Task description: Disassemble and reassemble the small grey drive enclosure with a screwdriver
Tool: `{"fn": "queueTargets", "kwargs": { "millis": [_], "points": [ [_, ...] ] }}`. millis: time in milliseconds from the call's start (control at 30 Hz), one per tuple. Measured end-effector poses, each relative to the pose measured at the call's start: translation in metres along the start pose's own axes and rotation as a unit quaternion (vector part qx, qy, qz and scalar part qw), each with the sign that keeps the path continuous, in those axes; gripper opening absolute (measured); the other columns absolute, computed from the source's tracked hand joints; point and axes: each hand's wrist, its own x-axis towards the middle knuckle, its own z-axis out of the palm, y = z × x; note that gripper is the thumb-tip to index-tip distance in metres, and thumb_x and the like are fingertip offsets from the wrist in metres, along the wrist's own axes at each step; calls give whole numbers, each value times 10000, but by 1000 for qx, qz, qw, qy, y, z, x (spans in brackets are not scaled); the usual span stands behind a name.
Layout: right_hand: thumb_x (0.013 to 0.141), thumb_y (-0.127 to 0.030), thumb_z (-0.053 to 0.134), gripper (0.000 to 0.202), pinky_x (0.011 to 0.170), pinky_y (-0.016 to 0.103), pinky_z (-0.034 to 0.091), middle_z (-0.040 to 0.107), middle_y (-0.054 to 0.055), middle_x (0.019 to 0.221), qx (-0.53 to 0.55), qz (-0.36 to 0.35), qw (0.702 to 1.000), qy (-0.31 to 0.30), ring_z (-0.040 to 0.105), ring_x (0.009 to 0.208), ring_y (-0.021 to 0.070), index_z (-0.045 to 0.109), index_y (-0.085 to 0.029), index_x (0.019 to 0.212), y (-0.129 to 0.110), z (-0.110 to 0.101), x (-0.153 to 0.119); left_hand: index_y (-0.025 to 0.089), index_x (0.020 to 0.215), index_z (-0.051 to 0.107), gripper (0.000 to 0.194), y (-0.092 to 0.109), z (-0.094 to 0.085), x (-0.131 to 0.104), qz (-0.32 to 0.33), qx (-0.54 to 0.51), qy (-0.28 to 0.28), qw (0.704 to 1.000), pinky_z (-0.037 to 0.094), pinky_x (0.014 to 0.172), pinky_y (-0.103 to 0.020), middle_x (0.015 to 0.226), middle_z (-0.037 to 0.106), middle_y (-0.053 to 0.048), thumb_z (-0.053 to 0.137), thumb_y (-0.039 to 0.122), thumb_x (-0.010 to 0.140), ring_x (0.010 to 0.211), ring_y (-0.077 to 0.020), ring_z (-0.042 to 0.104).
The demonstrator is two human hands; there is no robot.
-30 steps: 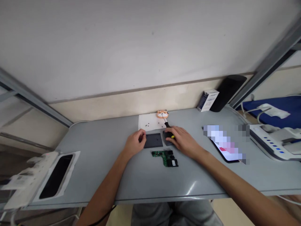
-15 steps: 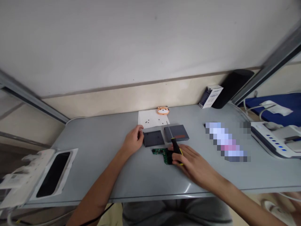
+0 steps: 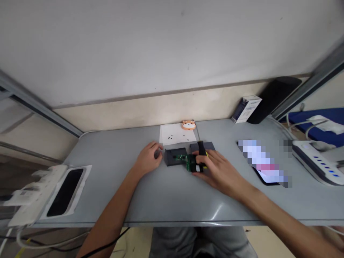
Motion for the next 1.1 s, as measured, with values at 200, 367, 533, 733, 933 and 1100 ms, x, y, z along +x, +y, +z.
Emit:
{"fn": "queueTargets", "kwargs": {
  "millis": [200, 367, 533, 733, 933, 1100],
  "points": [
    [837, -256, 837, 350, 828, 424, 576, 719, 67, 983, 15, -4, 997, -79, 693, 946, 287, 571, -253, 1065, 16, 8, 48, 221, 955, 646, 117, 1, 1, 0, 26, -28, -19, 999, 560, 853, -371, 943, 680, -53, 560, 145, 934, 918, -224, 666],
    [832, -261, 840, 343, 884, 434, 566, 744, 76, 1047, 55, 36, 996, -58, 702, 993, 285, 578, -250, 1053, 16, 24, 43, 206, 1010, 652, 110, 0, 4, -2, 45, -36, -13, 998, 573, 864, -385, 982, 696, -72, 558, 175, 960, 942, -232, 678],
    [832, -257, 839, 351, 911, 441, 554, 756, 79, 1109, 76, 62, 994, -48, 697, 1044, 290, 573, -252, 1061, 20, 33, 38, 216, 1018, 658, 115, 1, 5, -3, 44, -36, -17, 998, 580, 853, -373, 980, 707, -61, 573, 170, 955, 925, -219, 687],
    [856, -290, 818, 278, 993, 488, 513, 763, 87, 1108, 65, 37, 995, -60, 685, 1100, 311, 611, -255, 1040, 19, 30, 41, 217, 1007, 640, 116, 3, 1, -3, 47, -9, -17, 999, 587, 844, -370, 959, 705, -49, 565, 164, 937, 901, -217, 690],
    [1051, -382, 534, 202, 783, 344, 536, 767, 40, 845, 95, 66, 989, 93, 695, 757, 214, 667, -255, 1135, 22, -16, 53, 200, 1168, 623, 210, 16, -10, 7, 49, 53, 80, 994, 579, 934, -408, 1114, 691, -106, 495, 223, 1003, 1058, -253, 688],
    [1045, -582, 441, 432, 545, 271, 394, 553, -44, 559, 146, 230, 927, 259, 500, 477, 136, 700, -236, 1037, 31, -35, 77, 231, 1446, 515, 459, 46, -3, 25, 113, 20, -27, 993, 507, 1110, -480, 1411, 629, -131, 584, 358, 1010, 1310, -304, 603]
  ]
}}
